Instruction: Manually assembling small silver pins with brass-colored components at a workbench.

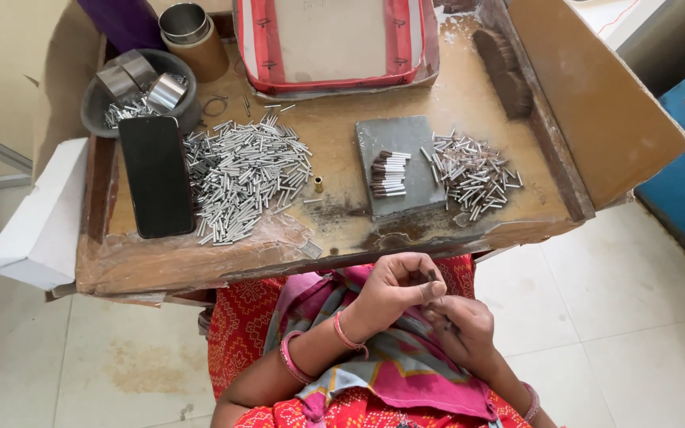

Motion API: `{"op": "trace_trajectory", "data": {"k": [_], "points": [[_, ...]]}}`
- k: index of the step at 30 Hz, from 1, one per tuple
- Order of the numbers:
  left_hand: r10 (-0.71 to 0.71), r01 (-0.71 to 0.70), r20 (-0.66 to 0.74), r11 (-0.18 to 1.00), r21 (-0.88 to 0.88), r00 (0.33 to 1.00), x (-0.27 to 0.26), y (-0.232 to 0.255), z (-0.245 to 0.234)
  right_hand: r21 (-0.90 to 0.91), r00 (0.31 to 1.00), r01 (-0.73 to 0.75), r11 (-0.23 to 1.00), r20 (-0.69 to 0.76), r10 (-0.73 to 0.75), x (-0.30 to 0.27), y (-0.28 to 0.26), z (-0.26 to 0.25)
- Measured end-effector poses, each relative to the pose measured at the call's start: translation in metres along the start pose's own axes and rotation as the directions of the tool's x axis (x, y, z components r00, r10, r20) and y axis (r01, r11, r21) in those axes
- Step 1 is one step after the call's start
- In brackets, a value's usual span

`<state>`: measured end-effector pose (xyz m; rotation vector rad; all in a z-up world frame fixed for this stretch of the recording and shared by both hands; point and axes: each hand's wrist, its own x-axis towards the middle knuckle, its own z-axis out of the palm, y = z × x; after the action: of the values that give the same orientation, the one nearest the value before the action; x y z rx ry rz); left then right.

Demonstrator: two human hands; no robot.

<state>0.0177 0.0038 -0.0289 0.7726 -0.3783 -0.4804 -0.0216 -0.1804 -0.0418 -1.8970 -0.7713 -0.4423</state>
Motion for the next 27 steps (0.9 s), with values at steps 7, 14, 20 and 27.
{"op": "trace_trajectory", "data": {"k": [7,14,20,27], "points": [[-0.057,0.059,-0.045,0.998,0.034,0.997,0.006,-0.001,-0.003,-0.025,0.998,-0.058,0.998,-0.017,0.058,-0.001,0.018,0.005],[0.03,-0.018,-0.052,0.974,0.227,0.998,0.01,-0.02,-0.013,-0.088,0.985,-0.172,0.981,-0.016,0.171,-0.012,0.043,0.011],[0.008,0.012,-0.074,0.963,0.269,0.997,0.016,-0.03,-0.02,-0.036,0.984,-0.176,0.984,0.01,0.177,-0.008,0.051,0.011],[0.005,0.012,-0.066,0.965,0.261,0.998,0.019,-0.029,-0.019,0.06,0.952,-0.303,0.951,0.056,0.3,-0.014,0.061,0.011]]}}
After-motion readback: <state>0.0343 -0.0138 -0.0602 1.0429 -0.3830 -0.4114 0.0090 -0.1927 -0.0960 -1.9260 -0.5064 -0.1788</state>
